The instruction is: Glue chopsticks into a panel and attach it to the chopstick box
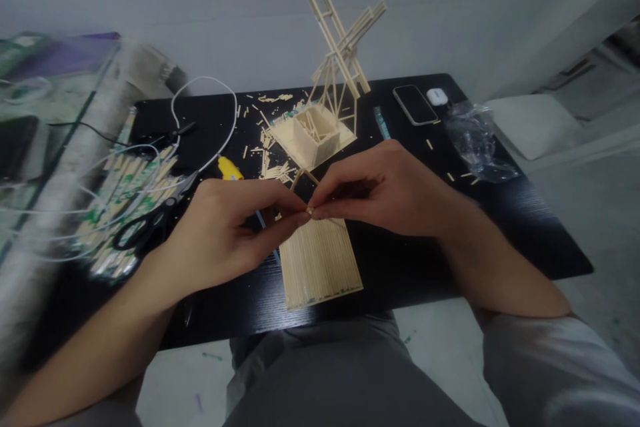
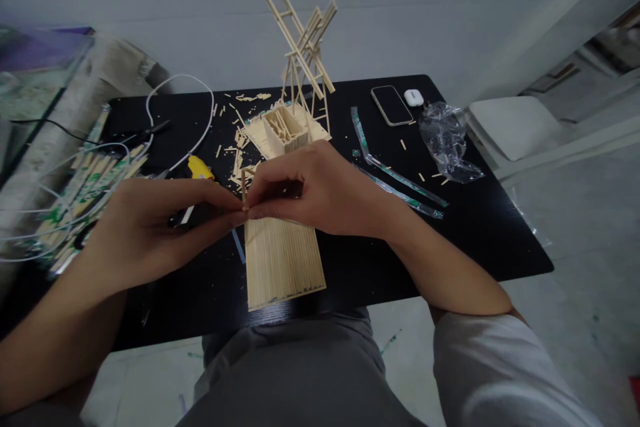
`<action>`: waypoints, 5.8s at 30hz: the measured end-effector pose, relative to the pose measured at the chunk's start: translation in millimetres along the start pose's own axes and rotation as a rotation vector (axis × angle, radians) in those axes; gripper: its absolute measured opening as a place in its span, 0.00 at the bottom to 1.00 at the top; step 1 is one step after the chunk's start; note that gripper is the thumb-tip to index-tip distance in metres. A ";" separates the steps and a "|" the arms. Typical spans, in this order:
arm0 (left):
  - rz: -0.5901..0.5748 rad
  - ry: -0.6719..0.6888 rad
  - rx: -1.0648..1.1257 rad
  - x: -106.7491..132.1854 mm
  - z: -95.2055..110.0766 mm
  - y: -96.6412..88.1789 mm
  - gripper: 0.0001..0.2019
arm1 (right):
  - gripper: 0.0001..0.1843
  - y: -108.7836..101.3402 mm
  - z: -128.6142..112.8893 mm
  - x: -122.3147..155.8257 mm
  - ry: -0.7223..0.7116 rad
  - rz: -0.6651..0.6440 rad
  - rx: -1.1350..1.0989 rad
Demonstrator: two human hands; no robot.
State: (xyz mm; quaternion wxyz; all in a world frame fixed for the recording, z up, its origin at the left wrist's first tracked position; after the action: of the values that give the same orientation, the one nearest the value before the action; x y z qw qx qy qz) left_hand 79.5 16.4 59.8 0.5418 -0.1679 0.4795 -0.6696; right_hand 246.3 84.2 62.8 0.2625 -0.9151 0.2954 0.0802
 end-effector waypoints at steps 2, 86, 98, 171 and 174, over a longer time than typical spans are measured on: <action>0.001 -0.003 0.011 -0.2 -0.5 -0.3 0.03 | 0.02 -0.1 0.1 0.0 -0.008 0.006 -0.005; -0.012 -0.034 0.018 1.4 -2.3 -1.5 0.04 | 0.02 2.4 -8.3 1.6 -0.043 0.029 0.131; -0.055 -0.017 0.037 1.7 -6.0 -8.2 0.04 | 0.03 2.8 -11.6 2.0 -0.050 0.025 0.121; 0.185 -0.061 -0.078 -10.1 -25.5 1.6 0.06 | 0.02 4.4 17.3 -8.0 -0.086 0.351 0.121; 0.190 -0.063 -0.076 -10.6 -25.2 1.9 0.06 | 0.01 4.1 18.3 -8.2 -0.089 0.359 0.110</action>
State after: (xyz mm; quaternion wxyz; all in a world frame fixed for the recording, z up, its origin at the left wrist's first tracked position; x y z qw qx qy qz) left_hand 65.6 37.5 49.1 0.6110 -0.1633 0.5011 -0.5907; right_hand 237.3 95.1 48.0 0.3065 -0.8274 0.4460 0.1499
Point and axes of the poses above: each hand's wrist, its own x-axis away from the middle knuckle, its own y-axis out of the palm, z = x × y, the point moved 6 cm from there along -x, towards the middle knuckle, and after that the axes turned 6 degrees about -x, right-handed, at the moved point
